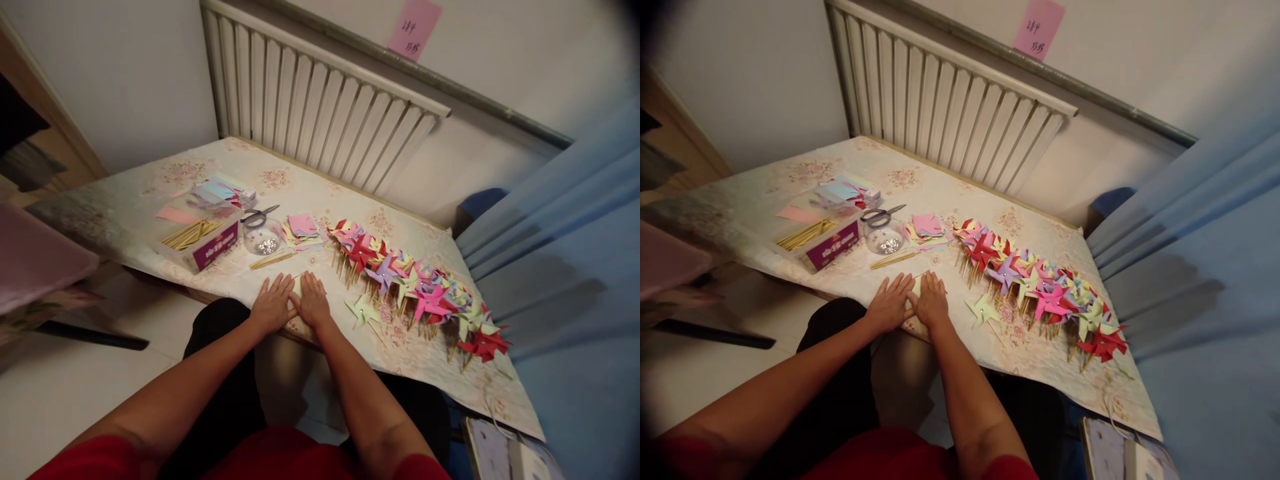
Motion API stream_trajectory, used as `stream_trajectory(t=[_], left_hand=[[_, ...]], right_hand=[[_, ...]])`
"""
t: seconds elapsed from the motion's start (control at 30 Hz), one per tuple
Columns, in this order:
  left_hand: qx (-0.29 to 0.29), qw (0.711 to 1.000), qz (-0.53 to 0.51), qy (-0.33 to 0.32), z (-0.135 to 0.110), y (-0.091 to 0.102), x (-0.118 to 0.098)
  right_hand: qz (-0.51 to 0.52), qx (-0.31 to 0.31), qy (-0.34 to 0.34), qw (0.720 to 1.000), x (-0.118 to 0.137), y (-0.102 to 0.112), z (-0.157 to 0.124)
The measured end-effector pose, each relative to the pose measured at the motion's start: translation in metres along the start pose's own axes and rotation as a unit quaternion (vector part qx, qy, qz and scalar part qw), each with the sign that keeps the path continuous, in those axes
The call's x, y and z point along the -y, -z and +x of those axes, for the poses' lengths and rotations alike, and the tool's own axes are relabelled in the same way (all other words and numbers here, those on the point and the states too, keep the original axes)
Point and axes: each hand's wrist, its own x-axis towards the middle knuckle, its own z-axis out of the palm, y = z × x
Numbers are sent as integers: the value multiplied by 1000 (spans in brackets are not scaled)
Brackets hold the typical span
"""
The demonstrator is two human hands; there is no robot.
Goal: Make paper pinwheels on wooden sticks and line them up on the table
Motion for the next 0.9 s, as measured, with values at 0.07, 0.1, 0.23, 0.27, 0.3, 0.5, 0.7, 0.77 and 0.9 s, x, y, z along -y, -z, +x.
stream_trajectory(t=[0.07,0.1,0.23,0.27,0.3,0.5,0.7,0.77,0.9], left_hand=[[3,1000,2,9,-1,2,-2],[4,1000,4,15,-2,2,-4],[-1,999,14,32,-6,1,-7],[-4,999,16,34,-7,0,-7],[-6,999,17,35,-8,-1,-7],[-8,998,-12,54,-14,-3,-1],[-72,985,-110,116,-19,-4,12],[-109,976,-133,136,-21,-6,14],[-151,970,-133,133,-26,-11,13]], right_hand=[[2,2,-3,1000,-1,0,2],[3,3,-6,1000,-1,0,3],[11,0,-22,1000,-2,-2,8],[16,-4,-28,999,-2,-2,9],[21,-11,-34,999,-2,-2,11],[90,-100,-59,989,-5,3,4],[145,-260,-7,955,-21,15,-67],[142,-294,-25,945,-37,22,-97],[104,-301,-83,944,-81,40,-143]])
